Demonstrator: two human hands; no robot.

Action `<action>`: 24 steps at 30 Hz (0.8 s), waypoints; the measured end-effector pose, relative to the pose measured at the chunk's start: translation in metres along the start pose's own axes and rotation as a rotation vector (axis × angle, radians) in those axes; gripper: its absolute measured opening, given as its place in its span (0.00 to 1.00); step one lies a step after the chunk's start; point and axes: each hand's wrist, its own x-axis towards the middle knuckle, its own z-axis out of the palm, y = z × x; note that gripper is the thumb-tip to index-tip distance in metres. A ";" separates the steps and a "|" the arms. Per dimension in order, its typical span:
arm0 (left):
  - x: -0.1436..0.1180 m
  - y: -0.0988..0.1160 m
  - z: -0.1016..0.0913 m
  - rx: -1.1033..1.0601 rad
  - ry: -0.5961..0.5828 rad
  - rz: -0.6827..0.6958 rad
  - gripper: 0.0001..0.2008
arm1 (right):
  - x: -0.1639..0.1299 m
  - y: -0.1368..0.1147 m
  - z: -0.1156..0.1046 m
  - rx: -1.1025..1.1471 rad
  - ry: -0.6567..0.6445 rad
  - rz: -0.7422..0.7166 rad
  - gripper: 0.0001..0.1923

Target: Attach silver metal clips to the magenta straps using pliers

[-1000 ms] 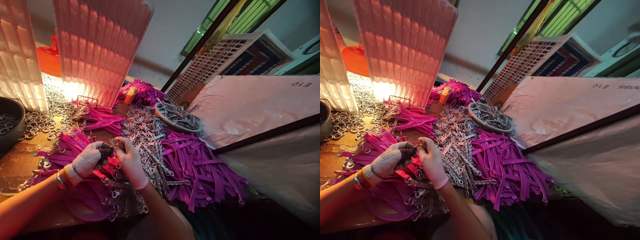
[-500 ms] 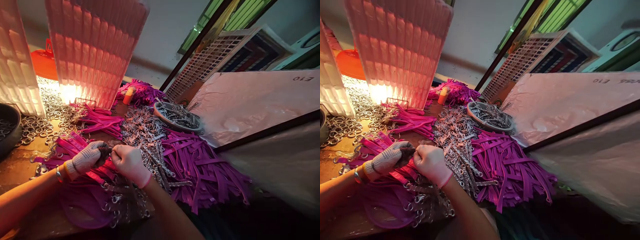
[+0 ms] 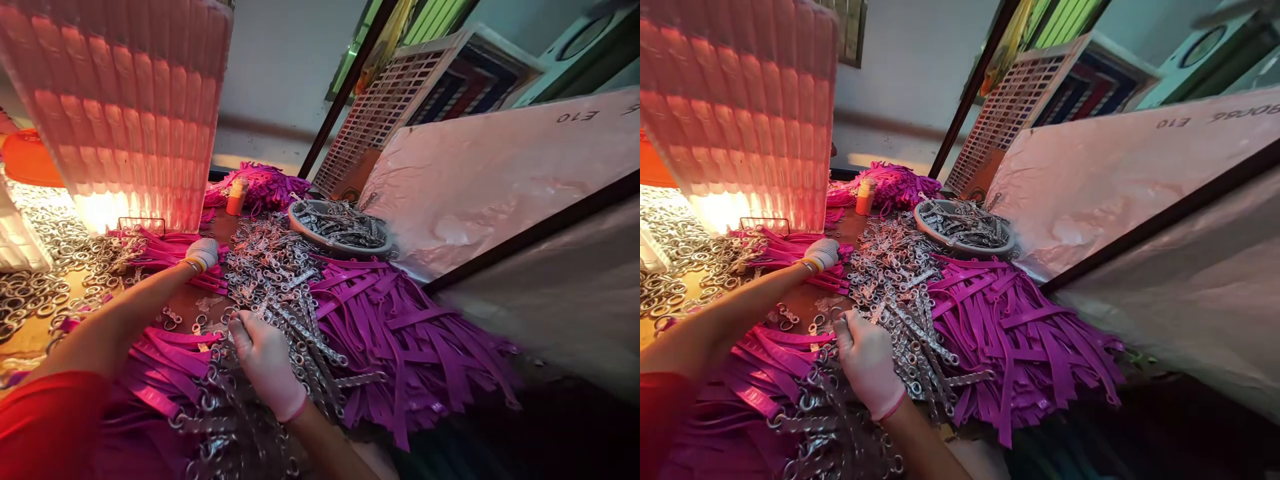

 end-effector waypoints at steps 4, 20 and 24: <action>0.019 0.015 0.014 0.105 -0.021 -0.085 0.15 | 0.004 0.008 -0.001 0.009 -0.014 0.045 0.17; -0.222 -0.025 -0.031 -1.051 -0.234 -0.101 0.14 | -0.004 -0.031 0.010 0.098 -0.071 -0.171 0.15; -0.255 -0.028 -0.016 -1.174 -0.205 -0.151 0.15 | -0.011 -0.055 0.013 -0.119 -0.175 -0.209 0.14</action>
